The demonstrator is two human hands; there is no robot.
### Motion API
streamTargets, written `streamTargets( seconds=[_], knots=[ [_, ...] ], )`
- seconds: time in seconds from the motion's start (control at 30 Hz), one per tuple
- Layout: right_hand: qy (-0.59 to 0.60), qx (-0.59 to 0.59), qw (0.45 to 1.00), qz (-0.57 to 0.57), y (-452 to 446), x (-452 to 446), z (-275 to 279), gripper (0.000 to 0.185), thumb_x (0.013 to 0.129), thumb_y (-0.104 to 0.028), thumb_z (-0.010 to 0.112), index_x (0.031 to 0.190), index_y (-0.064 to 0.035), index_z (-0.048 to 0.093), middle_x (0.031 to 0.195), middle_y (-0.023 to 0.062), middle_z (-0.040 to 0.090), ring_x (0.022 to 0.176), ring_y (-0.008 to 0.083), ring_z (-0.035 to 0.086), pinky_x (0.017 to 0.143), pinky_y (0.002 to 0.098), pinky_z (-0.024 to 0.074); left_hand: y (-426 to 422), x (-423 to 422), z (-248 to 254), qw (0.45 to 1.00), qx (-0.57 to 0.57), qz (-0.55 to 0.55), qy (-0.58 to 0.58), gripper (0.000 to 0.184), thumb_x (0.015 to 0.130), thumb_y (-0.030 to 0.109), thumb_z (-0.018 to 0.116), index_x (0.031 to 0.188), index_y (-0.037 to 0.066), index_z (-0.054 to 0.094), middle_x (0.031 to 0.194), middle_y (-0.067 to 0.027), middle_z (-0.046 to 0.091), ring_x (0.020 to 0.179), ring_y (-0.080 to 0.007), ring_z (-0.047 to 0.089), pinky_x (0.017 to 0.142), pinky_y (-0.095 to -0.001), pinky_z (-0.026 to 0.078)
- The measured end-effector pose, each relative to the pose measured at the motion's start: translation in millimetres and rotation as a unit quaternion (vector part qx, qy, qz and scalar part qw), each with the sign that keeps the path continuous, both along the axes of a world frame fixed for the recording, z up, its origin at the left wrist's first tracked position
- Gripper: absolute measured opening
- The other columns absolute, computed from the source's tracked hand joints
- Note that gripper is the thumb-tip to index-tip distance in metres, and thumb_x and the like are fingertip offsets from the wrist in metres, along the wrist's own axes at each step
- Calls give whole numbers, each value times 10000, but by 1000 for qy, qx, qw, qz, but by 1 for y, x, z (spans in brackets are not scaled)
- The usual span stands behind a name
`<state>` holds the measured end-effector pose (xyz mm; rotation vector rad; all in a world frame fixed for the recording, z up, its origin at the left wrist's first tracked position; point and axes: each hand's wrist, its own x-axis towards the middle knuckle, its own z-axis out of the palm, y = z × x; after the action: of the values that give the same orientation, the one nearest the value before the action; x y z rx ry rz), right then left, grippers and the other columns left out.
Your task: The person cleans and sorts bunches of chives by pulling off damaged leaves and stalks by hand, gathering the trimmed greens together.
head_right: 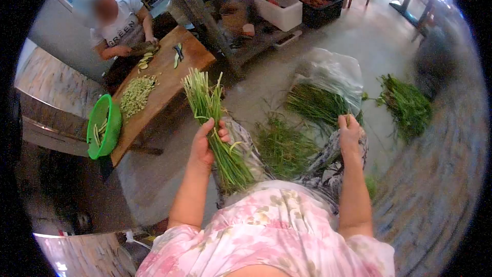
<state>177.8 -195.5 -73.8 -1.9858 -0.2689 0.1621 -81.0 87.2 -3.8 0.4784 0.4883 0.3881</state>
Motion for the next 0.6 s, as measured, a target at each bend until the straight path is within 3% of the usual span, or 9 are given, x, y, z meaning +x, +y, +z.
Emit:
streamTargets(
  seconds=[0.07,0.1,0.2,0.33,0.43,0.53,0.6],
  knots=[
    [-31,-87,995,43,-1,-1,-10,222,866,-198,541,768,-3,499,667,89,491,631,185,452,571,332,367,4,-3,4,1000,13,10,-14,278,825,211,604,983,-3,521,791,-83,552,642,-154,515,558,-278,457],
    [-76,-165,981,64,-1,-6,-13,200,848,-202,551,804,-13,502,731,163,529,668,300,510,599,398,392,5,-5,6,999,20,15,-21,294,828,230,600,986,-3,517,785,-68,539,641,-150,499,570,-271,447],
    [-110,-278,951,77,4,-15,-16,200,841,-215,551,836,-23,495,785,186,541,739,391,520,624,459,392,8,-8,11,996,-22,21,-81,281,839,220,582,1011,9,513,794,-59,536,656,-147,501,575,-278,443],
    [-167,-353,913,122,3,-15,-24,189,808,-224,577,895,-60,542,848,155,544,814,362,550,680,451,435,11,-15,27,987,-29,18,-155,266,838,222,578,1016,33,521,787,-49,533,650,-145,505,575,-278,436],
    [-112,-390,895,187,19,-14,-14,245,783,-213,589,996,-91,584,949,136,543,871,342,558,733,433,451,11,-17,32,985,-50,0,-166,260,833,213,576,1018,40,521,776,-47,526,633,-140,501,563,-273,425],
    [-103,-270,929,231,59,-34,34,341,764,-185,609,1091,-92,585,1024,136,540,912,329,561,771,405,455,5,-12,30,981,-76,-47,-172,263,825,206,577,1020,40,517,768,-44,516,620,-131,484,545,-266,407],
    [-93,-87,946,299,89,-54,72,359,766,-179,634,1097,-51,581,990,150,565,874,285,576,758,343,460,-3,-4,26,977,-95,-89,-167,264,820,204,576,1018,41,513,764,-40,510,612,-126,471,533,-262,395]
  ],
)
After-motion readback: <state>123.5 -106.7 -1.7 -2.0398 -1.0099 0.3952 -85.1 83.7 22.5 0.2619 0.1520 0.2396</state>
